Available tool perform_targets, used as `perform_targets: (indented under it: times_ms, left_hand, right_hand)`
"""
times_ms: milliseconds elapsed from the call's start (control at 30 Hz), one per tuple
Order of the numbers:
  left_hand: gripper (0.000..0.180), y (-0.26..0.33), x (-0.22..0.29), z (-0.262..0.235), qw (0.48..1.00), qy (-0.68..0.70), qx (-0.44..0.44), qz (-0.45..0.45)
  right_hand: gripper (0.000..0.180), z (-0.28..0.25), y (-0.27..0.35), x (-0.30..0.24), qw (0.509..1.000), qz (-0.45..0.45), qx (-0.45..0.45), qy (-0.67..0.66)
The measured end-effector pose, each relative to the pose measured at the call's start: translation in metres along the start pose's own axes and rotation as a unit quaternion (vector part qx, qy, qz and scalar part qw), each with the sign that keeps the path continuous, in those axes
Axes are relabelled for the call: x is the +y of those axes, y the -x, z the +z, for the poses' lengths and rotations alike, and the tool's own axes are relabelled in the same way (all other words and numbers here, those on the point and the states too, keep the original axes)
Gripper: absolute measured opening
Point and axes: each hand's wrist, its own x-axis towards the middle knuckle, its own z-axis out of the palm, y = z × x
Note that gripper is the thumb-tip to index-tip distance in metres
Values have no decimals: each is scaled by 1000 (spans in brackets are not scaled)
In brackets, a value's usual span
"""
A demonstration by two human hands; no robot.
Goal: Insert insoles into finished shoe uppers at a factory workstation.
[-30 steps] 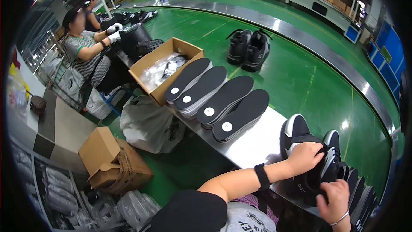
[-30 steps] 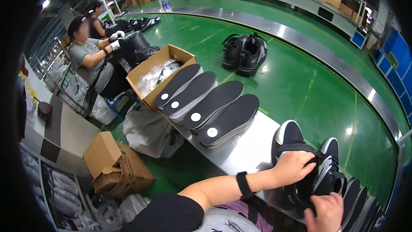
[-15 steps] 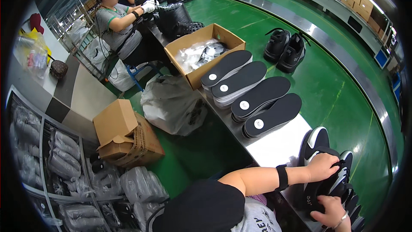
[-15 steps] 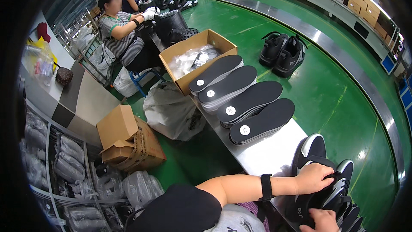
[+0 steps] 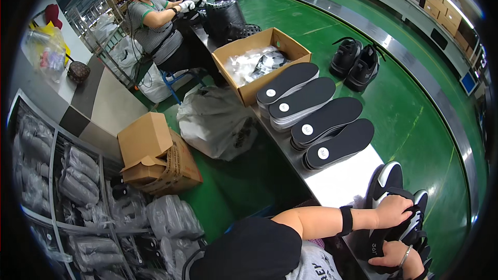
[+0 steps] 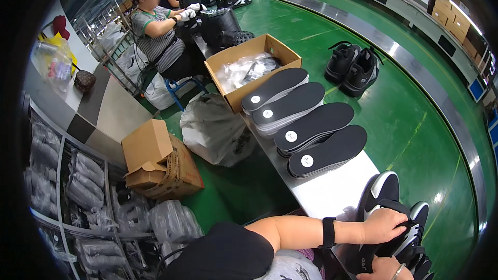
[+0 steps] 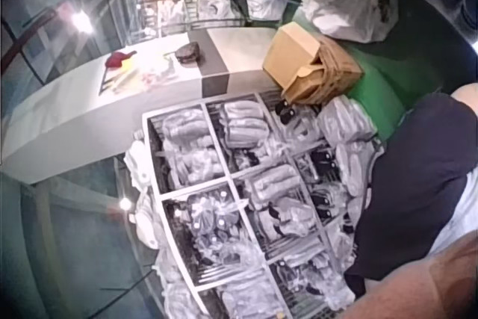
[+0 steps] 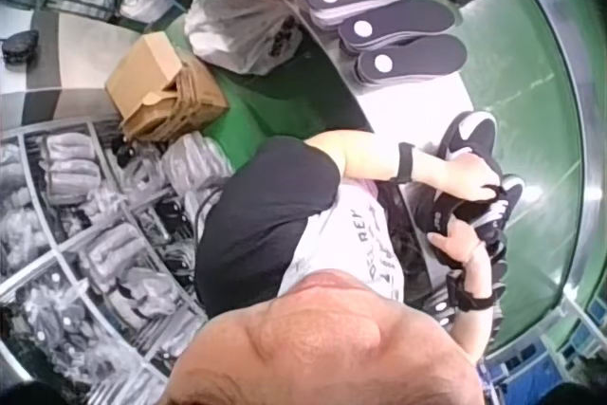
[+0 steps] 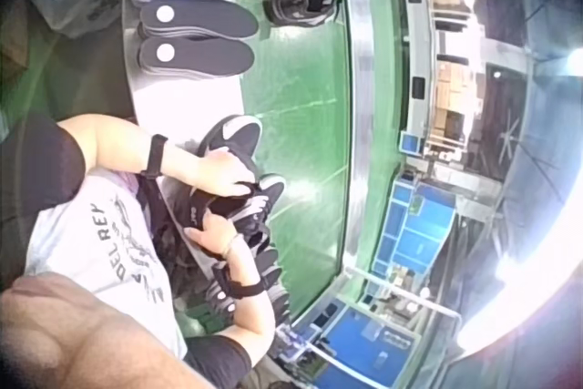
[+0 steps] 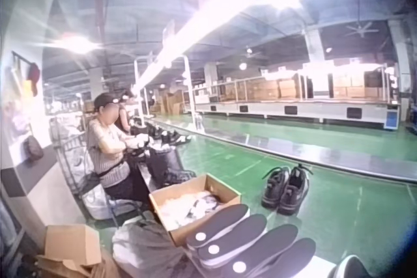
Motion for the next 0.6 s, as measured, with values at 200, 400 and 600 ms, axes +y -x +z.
perform_targets:
  times_ms: [200,400,600]
  left_hand:
    - [22,2,0,1,1000,9,-14,-2]
    - [22,1,-3,0,1000,-11,-9,0]
    - [23,1,3,-1,1000,9,-14,12]
  right_hand:
    - [84,3,2,-1,998,6,53,-24]
    - [82,0,-4,1,999,23,3,-24]
    - [61,22,38,6,945,-76,281,-150]
